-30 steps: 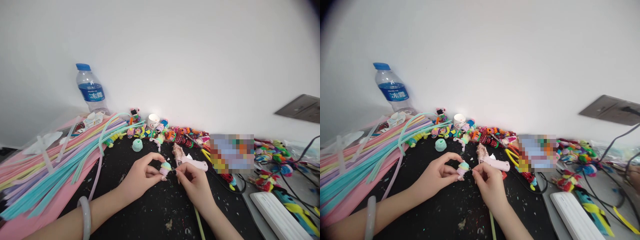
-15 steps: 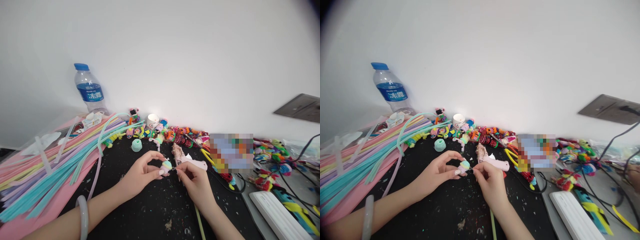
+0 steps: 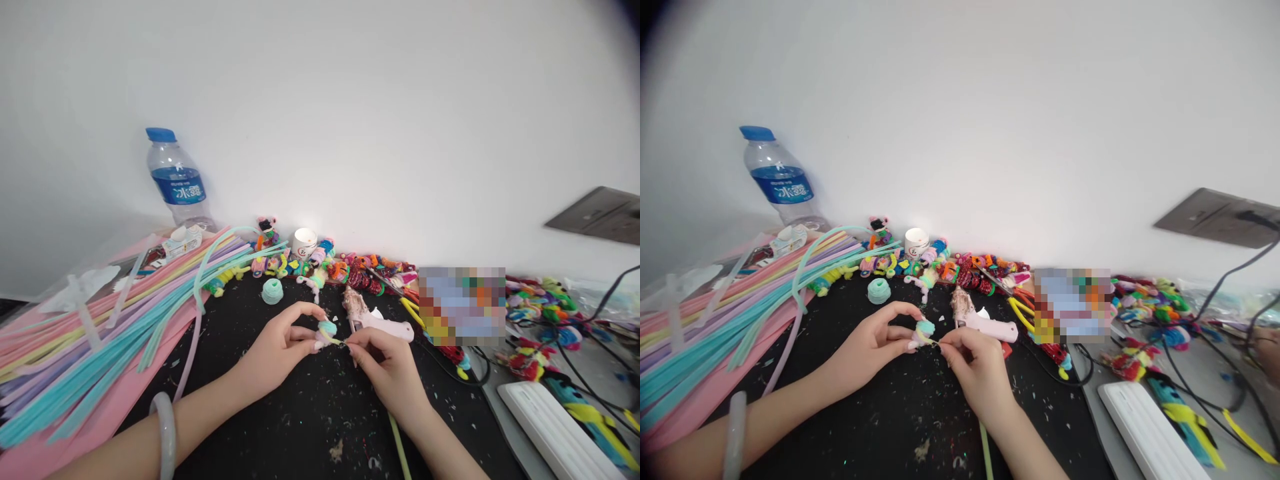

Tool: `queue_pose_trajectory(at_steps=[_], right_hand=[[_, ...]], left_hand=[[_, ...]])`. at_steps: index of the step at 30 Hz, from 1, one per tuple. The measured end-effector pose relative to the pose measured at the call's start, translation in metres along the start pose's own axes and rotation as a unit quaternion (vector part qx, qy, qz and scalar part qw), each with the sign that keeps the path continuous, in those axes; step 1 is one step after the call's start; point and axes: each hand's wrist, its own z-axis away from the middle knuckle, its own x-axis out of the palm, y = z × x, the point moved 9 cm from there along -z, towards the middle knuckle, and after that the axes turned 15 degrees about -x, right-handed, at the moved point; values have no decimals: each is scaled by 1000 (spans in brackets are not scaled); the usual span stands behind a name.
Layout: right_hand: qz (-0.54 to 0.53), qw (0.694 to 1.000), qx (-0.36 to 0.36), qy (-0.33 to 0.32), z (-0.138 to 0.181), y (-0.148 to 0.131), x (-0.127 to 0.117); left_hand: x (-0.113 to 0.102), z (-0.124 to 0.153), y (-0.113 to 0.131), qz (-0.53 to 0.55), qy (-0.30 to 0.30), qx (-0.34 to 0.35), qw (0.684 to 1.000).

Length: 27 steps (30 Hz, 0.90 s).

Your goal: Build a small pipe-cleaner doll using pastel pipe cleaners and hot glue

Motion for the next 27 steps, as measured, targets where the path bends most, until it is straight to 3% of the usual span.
queue_pose_trajectory(at_steps=[10, 20, 27], right_hand=[[-2, 1000, 10, 0, 1, 1, 0], [4, 999, 37, 22, 3, 6, -1], [20, 999, 33, 22, 2, 3, -3]], left_hand=[[-3, 2, 4, -29, 27, 25, 999], [9, 3, -2, 57, -58, -7, 997], [5, 4, 5, 83, -41, 17, 996]])
